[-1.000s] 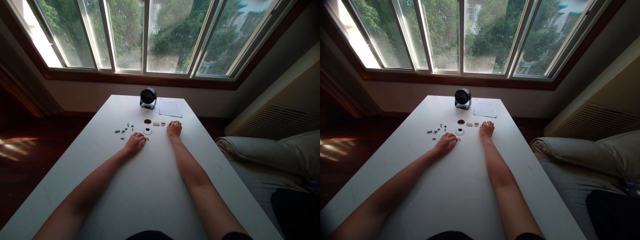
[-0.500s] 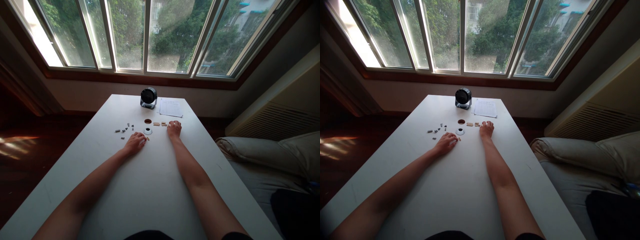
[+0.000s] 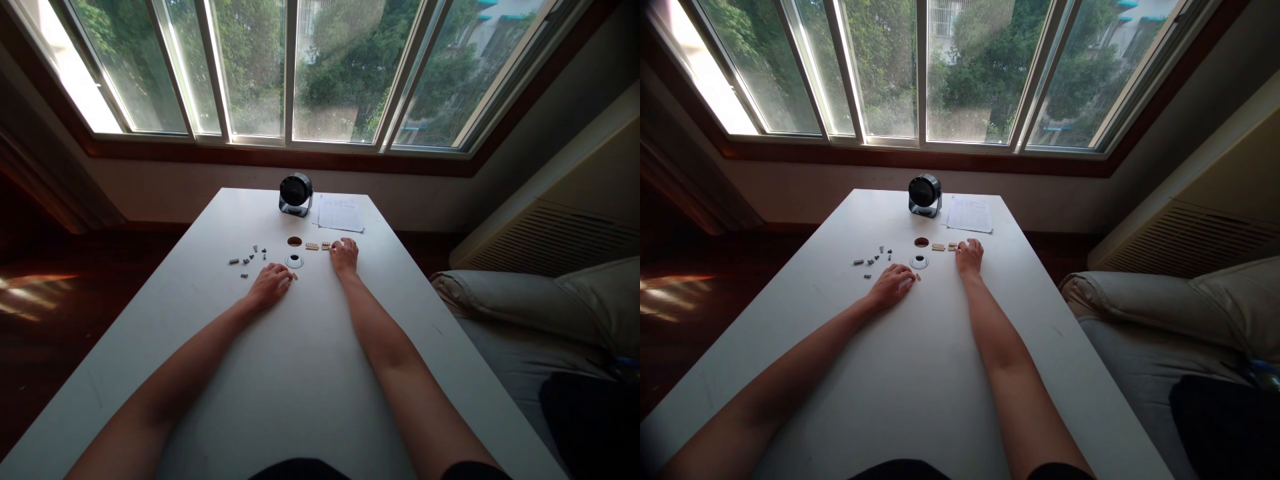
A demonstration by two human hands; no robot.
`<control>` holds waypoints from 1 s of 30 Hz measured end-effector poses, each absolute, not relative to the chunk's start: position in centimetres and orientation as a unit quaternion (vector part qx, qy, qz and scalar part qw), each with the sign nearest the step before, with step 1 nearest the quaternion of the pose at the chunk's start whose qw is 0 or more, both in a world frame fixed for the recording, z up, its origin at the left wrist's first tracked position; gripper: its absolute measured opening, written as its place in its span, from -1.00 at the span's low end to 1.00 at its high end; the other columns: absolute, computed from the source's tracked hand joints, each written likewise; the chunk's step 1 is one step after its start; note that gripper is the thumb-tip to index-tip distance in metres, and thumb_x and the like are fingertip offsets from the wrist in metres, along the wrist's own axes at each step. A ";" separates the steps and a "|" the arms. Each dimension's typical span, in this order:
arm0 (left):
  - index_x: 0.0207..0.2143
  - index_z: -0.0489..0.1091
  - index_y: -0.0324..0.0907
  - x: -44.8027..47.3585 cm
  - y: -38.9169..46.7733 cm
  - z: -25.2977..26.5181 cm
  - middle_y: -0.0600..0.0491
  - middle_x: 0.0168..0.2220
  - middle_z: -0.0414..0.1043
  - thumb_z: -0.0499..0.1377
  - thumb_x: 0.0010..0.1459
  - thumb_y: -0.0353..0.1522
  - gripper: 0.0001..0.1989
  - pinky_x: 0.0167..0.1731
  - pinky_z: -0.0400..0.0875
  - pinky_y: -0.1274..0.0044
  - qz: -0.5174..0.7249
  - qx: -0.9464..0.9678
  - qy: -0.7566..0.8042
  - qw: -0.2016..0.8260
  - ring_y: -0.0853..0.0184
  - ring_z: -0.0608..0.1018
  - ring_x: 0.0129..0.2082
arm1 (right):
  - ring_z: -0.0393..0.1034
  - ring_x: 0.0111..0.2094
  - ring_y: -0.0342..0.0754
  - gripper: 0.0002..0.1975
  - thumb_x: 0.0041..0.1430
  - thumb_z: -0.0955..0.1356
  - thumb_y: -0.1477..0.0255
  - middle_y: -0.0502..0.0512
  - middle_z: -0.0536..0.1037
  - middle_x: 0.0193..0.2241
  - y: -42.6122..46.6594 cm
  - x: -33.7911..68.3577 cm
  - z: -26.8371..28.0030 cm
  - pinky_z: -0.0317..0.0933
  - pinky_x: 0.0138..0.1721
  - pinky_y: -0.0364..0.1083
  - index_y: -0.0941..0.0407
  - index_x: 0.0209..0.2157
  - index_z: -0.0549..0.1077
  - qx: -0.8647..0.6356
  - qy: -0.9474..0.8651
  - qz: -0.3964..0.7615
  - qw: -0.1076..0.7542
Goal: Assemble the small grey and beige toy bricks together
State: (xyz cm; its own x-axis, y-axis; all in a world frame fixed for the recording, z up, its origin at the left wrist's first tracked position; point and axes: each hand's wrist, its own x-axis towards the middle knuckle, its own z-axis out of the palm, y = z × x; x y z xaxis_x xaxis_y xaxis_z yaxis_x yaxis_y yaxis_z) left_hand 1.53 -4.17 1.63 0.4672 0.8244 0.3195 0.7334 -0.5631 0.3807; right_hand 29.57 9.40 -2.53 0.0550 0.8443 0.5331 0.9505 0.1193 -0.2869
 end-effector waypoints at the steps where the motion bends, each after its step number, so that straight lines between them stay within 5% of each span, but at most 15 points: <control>1: -0.12 0.48 -0.04 1.5 -4.2 1.6 0.00 -0.03 0.42 0.11 0.25 -0.34 -0.80 0.05 0.29 0.27 0.239 0.851 0.458 0.094 0.17 0.35 0.02 | 0.05 0.14 0.12 -0.87 0.19 0.34 0.43 0.24 0.38 0.02 9.4 29.6 -2.5 -0.03 0.15 0.06 0.11 -0.29 0.55 -0.657 -0.682 -0.086 0.310; 30: -0.12 0.48 -0.04 1.8 -4.2 1.8 -0.01 -0.04 0.41 0.12 0.23 -0.35 -0.80 0.04 0.30 0.27 0.243 0.849 0.461 0.094 0.16 0.36 0.02 | 0.07 0.09 0.13 -0.83 0.20 0.30 0.46 0.27 0.40 0.00 9.5 28.8 -1.8 -0.04 0.14 0.10 0.15 -0.28 0.55 -0.648 -0.694 -0.107 0.297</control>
State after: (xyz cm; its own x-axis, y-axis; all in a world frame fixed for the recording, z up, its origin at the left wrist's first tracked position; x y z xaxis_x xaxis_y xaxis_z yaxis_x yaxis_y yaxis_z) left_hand 1.78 -4.21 1.82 0.4578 0.8273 0.3255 0.7358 -0.5581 0.3835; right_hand 28.83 9.54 -1.77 0.0152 0.8348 0.5503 0.9618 0.1382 -0.2362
